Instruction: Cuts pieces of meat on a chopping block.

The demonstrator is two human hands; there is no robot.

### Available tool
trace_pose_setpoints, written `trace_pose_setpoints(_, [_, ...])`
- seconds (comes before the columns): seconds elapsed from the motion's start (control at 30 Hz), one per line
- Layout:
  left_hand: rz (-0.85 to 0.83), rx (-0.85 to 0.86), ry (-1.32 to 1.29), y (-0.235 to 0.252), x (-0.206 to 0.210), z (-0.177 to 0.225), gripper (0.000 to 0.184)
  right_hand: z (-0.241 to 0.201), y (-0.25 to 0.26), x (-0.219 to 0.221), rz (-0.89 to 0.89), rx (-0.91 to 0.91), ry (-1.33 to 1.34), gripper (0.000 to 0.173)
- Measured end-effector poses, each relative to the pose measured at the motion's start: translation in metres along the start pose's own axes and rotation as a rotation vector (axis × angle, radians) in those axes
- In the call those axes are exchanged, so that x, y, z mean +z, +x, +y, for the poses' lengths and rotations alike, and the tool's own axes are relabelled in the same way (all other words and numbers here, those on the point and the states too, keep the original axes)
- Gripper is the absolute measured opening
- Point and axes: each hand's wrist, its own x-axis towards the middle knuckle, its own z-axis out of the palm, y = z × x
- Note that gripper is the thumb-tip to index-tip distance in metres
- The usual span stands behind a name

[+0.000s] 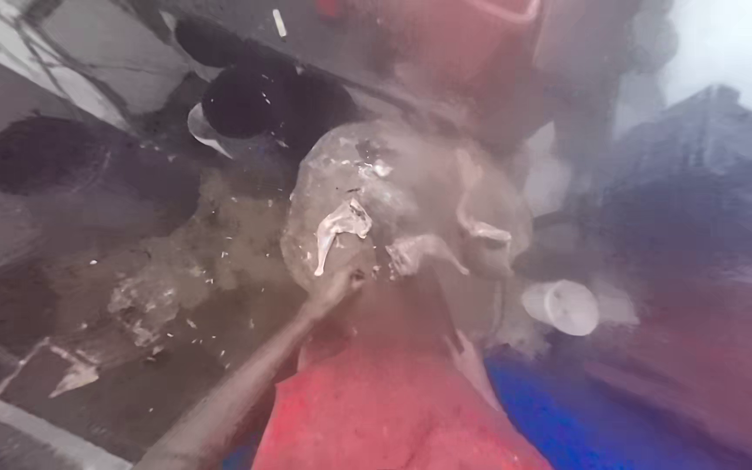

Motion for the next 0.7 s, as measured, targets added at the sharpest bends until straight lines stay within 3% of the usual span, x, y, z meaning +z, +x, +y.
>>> trace_pose_setpoints(0.17, [-0.064,-0.055,0.134,-0.004,0.037,0.012,0.037,0.039,0.000,-0.009,0.003,0.063,0.017,0.043])
trace_pose_setpoints(0.3, [-0.159,-0.024,-0.045,-0.008,-0.009,-0.005,0.033,0.043,0.007,-0.011,-0.059,-0.005,0.033,0.043])
trace_pose_setpoints(0.37, [0.040,-0.067,-0.200,-0.020,-0.055,-0.025,0.029,0.038,0.006,-0.013,-0.065,-0.002,0.033,0.042])
trace_pose_setpoints(0.43, [0.404,-0.217,-0.152,-0.027,-0.094,-0.050,0.037,0.038,0.005,-0.014,-0.068,0.003,0.009,0.044])
trace_pose_setpoints(0.5, [0.550,-0.315,-0.078,-0.025,-0.120,-0.069,0.050,0.040,0.007,-0.016,-0.092,0.019,-0.068,0.047])
trace_pose_setpoints(0.6, [0.505,-0.130,-0.115,-0.011,-0.125,-0.030,0.045,0.043,0.009,-0.026,-0.193,0.000,-0.199,0.048])
trace_pose_setpoints(0.7, [0.219,0.106,-0.179,0.020,-0.101,0.039,0.037,0.041,0.015,-0.045,-0.313,-0.088,-0.385,0.045])
